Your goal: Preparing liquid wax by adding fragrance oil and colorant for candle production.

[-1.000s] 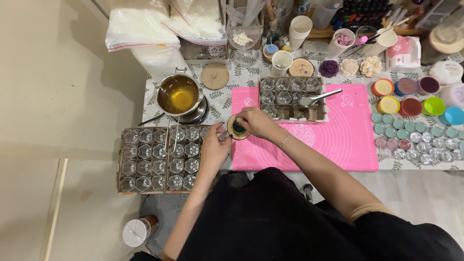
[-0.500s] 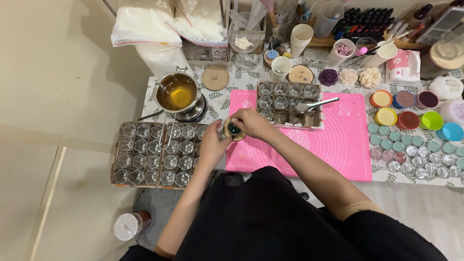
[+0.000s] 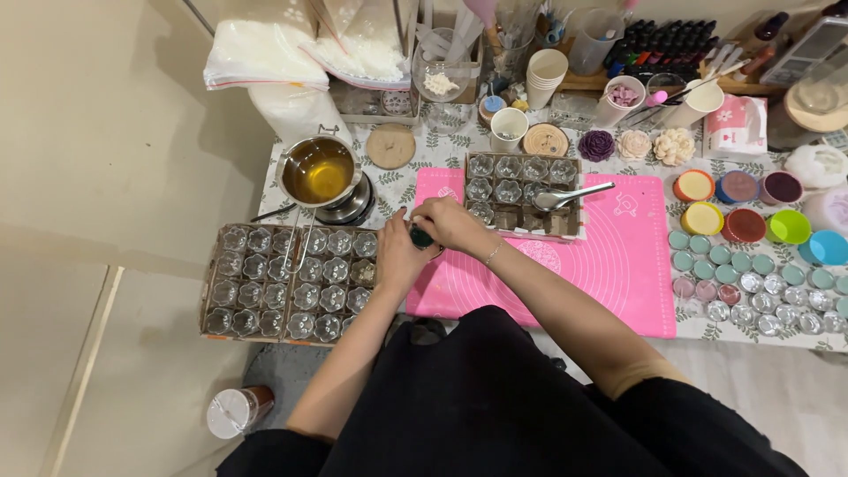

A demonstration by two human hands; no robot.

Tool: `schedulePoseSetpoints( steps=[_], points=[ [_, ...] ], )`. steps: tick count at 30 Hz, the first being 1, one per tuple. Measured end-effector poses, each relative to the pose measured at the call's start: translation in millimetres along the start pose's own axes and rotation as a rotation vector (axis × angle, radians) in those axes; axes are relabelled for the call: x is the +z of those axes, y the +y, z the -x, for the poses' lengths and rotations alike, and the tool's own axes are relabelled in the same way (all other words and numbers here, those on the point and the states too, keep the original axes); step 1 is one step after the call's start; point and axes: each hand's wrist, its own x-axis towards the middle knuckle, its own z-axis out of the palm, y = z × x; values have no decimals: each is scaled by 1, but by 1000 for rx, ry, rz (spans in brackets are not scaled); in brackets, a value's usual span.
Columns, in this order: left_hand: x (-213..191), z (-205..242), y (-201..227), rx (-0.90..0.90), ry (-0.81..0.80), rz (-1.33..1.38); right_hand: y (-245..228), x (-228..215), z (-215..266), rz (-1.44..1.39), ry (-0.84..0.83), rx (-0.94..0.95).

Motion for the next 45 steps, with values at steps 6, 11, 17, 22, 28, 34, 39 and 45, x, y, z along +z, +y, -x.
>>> schedulePoseSetpoints(
  steps=[6, 11, 17, 22, 28, 34, 39, 45],
  points=[
    [14, -7, -12, 89, 38, -18, -2, -3, -3, -16, -57, 29],
    [6, -17, -19, 35, -35, -90, 1, -3, -7, -17, -68, -5],
    [-8, -31, -28, 91, -177, -163, 0, -6, -9, -68, -49, -56],
    [-16, -31, -26, 175, -183, -201, 10, 3, -14, -48, -30, -74],
    [-13, -28, -22, 158, -214, -208, 14, 8, -13, -33, -18, -94],
    [7, -24, -21, 207, -77, -42, 16, 8, -9, -21, -19, -79],
    [14, -34, -28, 233, -68, -93, 17, 2, -8, -43, -31, -59],
    [-14, -44, -15, 215, -158, -35, 10, -19, -16, -71, -46, -82]
  ],
)
